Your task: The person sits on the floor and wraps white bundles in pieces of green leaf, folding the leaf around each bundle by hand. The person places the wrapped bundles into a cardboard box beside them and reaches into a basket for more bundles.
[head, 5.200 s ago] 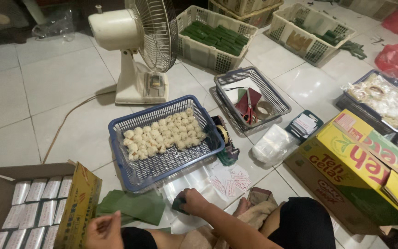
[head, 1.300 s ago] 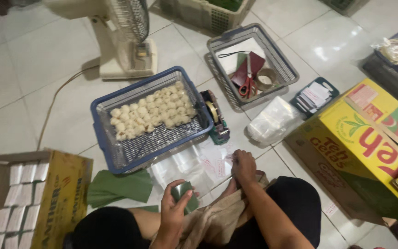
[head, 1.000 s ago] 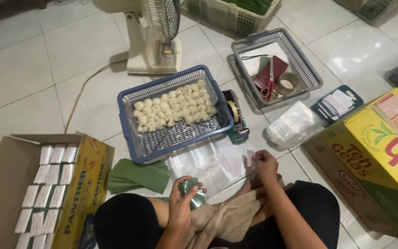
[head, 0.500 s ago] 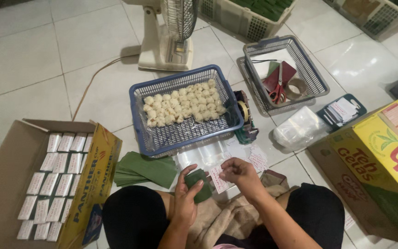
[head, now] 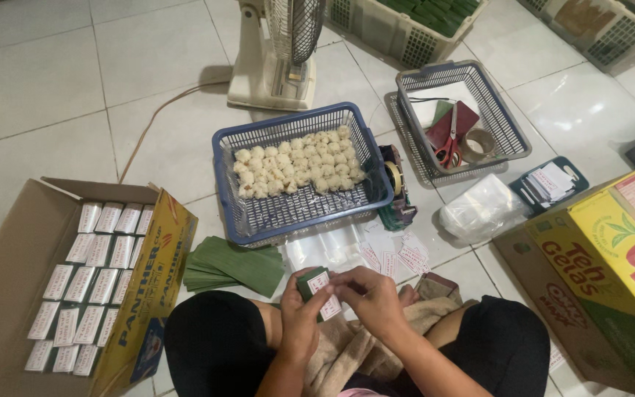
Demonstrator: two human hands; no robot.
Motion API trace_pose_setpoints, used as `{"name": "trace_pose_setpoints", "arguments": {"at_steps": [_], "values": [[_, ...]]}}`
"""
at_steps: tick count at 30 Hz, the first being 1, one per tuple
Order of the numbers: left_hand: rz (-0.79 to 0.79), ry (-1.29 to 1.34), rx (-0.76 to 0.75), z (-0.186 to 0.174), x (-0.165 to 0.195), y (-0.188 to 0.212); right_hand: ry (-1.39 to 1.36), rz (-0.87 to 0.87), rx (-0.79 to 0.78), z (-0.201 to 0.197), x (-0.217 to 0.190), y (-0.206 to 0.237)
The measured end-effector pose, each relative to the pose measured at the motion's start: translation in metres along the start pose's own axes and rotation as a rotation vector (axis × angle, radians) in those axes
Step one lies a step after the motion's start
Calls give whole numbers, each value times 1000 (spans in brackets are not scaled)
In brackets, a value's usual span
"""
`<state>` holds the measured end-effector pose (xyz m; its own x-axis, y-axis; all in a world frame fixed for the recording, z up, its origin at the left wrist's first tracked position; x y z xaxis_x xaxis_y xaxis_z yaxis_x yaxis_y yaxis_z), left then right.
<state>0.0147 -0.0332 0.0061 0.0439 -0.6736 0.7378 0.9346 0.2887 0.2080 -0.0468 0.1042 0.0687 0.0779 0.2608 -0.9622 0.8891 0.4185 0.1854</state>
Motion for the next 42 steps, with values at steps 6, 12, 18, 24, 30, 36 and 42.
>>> {"name": "trace_pose_setpoints", "arguments": {"at_steps": [6,12,18,24,30,36,42], "values": [[63,30,138,12,-1,-1,231,-273,8,2,-35,25],[-40,173,-69,30,0,2,404,-433,-15,-5,-42,34],[-132,34,-65,15,-16,-12,618,-560,177,-28,-44,34],[-322,-135,46,12,-41,-10,-6,-21,7,-57,17,7],[-308,-137,117,21,-51,-15,-75,-332,291,-112,76,-69],[-33,-248,25,40,-44,-19,118,204,379,-174,97,-151],[-18,-213,-19,58,-35,-14,-123,359,198,-178,92,-167]]}}
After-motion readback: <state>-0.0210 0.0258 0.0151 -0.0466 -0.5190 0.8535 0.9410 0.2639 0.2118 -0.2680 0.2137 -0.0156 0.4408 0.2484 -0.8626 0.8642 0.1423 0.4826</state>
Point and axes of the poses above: each hand's wrist, its own y-axis away from the middle knuckle, its own z-axis out of the palm, x = y × z, the point moved 3 cm from there along -y, towards the middle knuckle, and after that the axes turned 4 degrees about -x, right-handed, at the moved point
